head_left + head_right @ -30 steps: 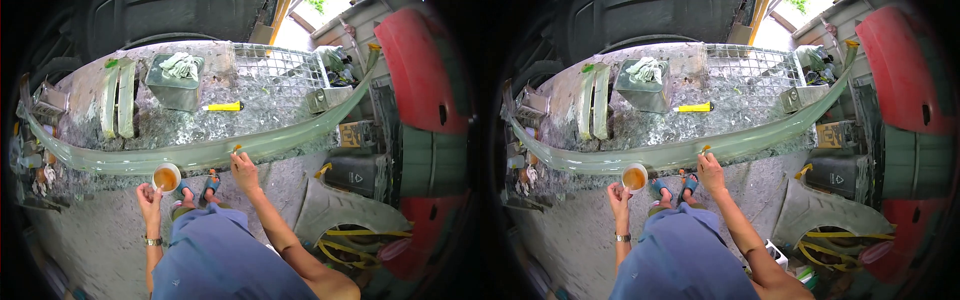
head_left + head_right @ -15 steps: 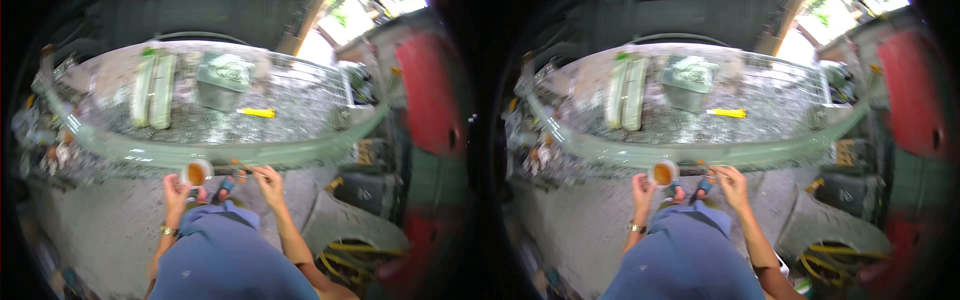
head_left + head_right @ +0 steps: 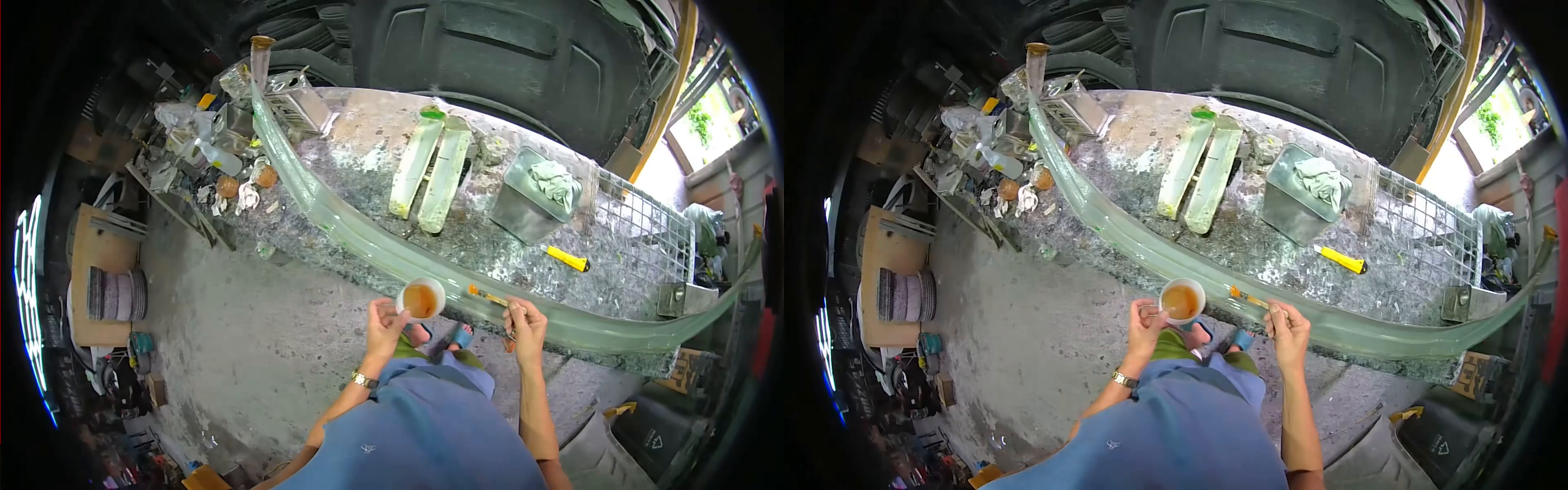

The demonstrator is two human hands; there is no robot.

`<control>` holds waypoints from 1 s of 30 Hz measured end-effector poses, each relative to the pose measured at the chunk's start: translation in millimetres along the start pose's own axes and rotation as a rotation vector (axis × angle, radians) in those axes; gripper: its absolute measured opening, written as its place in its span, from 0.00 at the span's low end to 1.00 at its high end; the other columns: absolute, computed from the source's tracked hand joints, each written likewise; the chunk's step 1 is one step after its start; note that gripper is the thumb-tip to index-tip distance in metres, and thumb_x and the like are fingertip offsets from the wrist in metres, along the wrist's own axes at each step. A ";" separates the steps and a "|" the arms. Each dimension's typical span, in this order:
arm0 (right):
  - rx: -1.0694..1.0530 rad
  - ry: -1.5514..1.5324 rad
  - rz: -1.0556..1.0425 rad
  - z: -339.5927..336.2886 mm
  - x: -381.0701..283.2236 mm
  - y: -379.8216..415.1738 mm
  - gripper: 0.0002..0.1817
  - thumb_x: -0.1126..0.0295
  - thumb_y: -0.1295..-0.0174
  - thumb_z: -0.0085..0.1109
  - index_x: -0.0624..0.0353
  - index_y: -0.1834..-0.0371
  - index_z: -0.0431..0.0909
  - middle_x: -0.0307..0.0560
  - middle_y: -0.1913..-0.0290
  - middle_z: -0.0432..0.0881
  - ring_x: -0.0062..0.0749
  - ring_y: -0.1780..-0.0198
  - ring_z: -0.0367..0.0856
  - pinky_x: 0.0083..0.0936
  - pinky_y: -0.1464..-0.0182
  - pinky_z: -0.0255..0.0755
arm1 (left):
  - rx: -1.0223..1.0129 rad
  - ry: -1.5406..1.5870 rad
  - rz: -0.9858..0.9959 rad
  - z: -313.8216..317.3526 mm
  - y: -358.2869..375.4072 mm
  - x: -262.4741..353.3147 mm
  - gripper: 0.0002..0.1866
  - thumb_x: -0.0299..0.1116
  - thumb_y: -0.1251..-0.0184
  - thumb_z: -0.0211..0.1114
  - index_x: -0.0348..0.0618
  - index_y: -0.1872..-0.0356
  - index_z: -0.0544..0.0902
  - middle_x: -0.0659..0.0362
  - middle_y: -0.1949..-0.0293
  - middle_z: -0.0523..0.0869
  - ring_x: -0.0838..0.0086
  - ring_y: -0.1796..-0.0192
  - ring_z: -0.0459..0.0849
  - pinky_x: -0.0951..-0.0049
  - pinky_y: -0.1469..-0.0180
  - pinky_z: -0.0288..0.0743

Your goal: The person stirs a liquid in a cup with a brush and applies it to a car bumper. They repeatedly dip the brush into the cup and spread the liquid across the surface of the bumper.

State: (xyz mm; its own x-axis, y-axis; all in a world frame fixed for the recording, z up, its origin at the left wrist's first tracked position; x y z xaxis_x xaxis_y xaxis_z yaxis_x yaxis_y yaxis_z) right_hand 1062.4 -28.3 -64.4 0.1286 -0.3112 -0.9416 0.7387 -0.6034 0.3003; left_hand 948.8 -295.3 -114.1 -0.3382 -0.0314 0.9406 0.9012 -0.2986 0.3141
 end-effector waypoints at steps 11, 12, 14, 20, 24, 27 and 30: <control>-0.077 0.411 -0.199 181.1 54.4 -30.7 0.09 0.75 0.37 0.59 0.63 0.55 0.83 0.35 0.71 0.72 0.14 0.74 0.65 0.15 0.74 0.60 | 0.238 0.009 0.019 -211.9 -58.1 30.6 0.21 0.31 0.34 0.65 0.41 0.47 0.65 0.56 0.57 0.76 0.75 0.59 0.80 0.73 0.59 0.81; -0.054 0.470 -0.203 196.4 56.4 -27.5 0.09 0.75 0.35 0.59 0.65 0.55 0.83 0.33 0.72 0.72 0.12 0.76 0.65 0.14 0.75 0.60 | 0.248 -0.014 0.007 -228.9 -65.7 39.1 0.20 0.31 0.34 0.65 0.41 0.47 0.66 0.56 0.56 0.76 0.76 0.57 0.79 0.73 0.56 0.80; 0.027 0.400 -0.130 217.5 86.0 -32.5 0.09 0.74 0.35 0.59 0.64 0.55 0.83 0.33 0.73 0.73 0.12 0.76 0.65 0.14 0.76 0.59 | 0.245 -0.016 -0.012 -259.0 -82.6 51.4 0.20 0.31 0.34 0.65 0.41 0.48 0.66 0.56 0.56 0.77 0.76 0.56 0.78 0.72 0.54 0.79; 0.189 0.238 -0.012 269.3 110.6 -36.7 0.10 0.71 0.34 0.59 0.63 0.55 0.83 0.33 0.76 0.76 0.12 0.77 0.66 0.14 0.77 0.59 | 0.167 -0.068 -0.019 -327.7 -130.1 68.4 0.21 0.31 0.36 0.66 0.41 0.48 0.66 0.60 0.58 0.75 0.77 0.56 0.76 0.75 0.54 0.78; 0.268 0.138 0.069 293.7 115.2 -36.1 0.10 0.70 0.35 0.61 0.62 0.55 0.84 0.35 0.74 0.78 0.13 0.75 0.68 0.15 0.75 0.62 | 0.157 -0.024 -0.057 -340.0 -145.7 73.1 0.22 0.31 0.37 0.68 0.42 0.48 0.66 0.59 0.58 0.75 0.77 0.56 0.76 0.75 0.54 0.77; 0.276 0.144 0.079 302.5 110.6 -34.7 0.10 0.69 0.35 0.61 0.63 0.56 0.83 0.35 0.73 0.79 0.12 0.75 0.69 0.14 0.75 0.62 | 0.146 -0.047 -0.070 -339.9 -150.9 71.2 0.22 0.29 0.37 0.67 0.42 0.47 0.66 0.58 0.57 0.75 0.77 0.57 0.77 0.76 0.55 0.76; 0.265 0.118 0.053 314.0 113.3 -42.2 0.10 0.70 0.35 0.59 0.63 0.56 0.83 0.35 0.73 0.79 0.13 0.75 0.69 0.14 0.74 0.61 | 0.138 -0.051 -0.070 -337.7 -154.1 70.7 0.20 0.29 0.36 0.66 0.42 0.47 0.66 0.58 0.58 0.75 0.77 0.58 0.77 0.76 0.56 0.77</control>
State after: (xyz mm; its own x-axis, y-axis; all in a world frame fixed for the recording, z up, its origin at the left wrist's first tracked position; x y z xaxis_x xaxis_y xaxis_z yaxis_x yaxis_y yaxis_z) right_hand 838.0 -268.7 -136.0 0.2498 -0.2697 -0.9300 0.5320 -0.7642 0.3646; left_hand 694.5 -573.7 -139.6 -0.3907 0.0348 0.9199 0.9057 -0.1641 0.3909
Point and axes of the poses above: each hand's wrist, its own y-axis away from the middle knuckle, its own z-axis out of the palm, x = y × z, the point moved 5 cm from there along -y, towards the middle knuckle
